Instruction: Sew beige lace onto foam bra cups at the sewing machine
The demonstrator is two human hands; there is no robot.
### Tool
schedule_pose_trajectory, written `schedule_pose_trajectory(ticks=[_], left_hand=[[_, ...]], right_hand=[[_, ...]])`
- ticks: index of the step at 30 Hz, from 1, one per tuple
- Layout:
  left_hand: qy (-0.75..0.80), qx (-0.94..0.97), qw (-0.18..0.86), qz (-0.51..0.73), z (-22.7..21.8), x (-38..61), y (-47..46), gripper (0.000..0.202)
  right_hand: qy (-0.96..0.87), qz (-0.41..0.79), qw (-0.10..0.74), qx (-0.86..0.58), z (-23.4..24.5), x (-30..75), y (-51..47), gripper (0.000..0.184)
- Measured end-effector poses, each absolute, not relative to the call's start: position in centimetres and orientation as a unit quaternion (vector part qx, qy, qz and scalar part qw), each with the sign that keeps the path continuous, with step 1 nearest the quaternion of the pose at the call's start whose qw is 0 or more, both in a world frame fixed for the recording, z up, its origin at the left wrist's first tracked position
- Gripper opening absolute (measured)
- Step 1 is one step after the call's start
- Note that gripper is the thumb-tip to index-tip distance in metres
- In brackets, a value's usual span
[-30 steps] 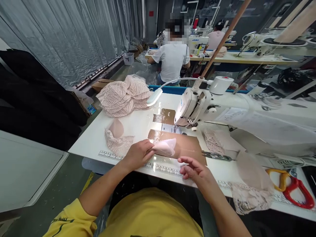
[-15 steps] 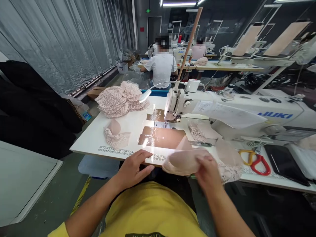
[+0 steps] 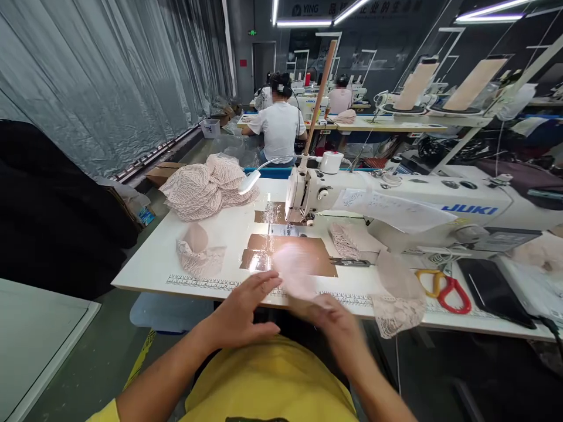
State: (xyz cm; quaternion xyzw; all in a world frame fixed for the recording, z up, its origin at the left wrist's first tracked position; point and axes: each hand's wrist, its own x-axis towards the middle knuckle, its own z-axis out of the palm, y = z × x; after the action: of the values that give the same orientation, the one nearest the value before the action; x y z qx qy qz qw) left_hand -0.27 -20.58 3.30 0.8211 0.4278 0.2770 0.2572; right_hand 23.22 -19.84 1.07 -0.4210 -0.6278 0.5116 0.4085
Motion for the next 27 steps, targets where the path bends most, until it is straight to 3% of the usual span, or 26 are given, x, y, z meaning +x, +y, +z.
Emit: schedule_pose_trajectory(ticks=[2,6,9,16,21,23,25,27], left_hand=[[0.393,0.835,0.313,0.226,3.8,0.6,-20.3,0.063],[0.418,0.777,0.417,0.219,4.4,1.7,-19.6,0.026],[0.439,0.732,0.445,0.272,4.3,2.4,-18.7,0.031],[0.478,0.563,0.581,0.343,1.9,3.9,-16.5,0.017],[0.585,0.554,0.465,0.367,0.9,3.4,-16.6,0.026],[0.602,0.547,0.456,0.362,1.4,3.2,-17.1,0.030],[0.538,0.548,0.540,0.344,2.5,3.4,-17.7,0.034],[0.431,0.567,0.622,0.325,4.0,3.8,-18.1,0.034]], right_hand=[[-0.643,0.540,0.395,-0.374,0.8,21.6,-19.8,0.023],[-0.744,0.494,0.322,-0.313,2.0,20.9,-18.3,0.012],[-0.814,0.407,0.285,-0.301,2.9,21.7,-16.6,0.012],[-0.829,0.171,0.435,-0.306,4.3,24.6,-14.4,0.022],[-0.747,0.116,0.559,-0.341,5.3,27.5,-12.7,0.020],[-0.727,0.092,0.571,-0.369,5.1,27.8,-11.8,0.021],[-0.745,0.174,0.511,-0.392,4.6,27.3,-11.2,0.015],[-0.758,0.388,0.373,-0.369,4.0,26.4,-10.9,0.003]])
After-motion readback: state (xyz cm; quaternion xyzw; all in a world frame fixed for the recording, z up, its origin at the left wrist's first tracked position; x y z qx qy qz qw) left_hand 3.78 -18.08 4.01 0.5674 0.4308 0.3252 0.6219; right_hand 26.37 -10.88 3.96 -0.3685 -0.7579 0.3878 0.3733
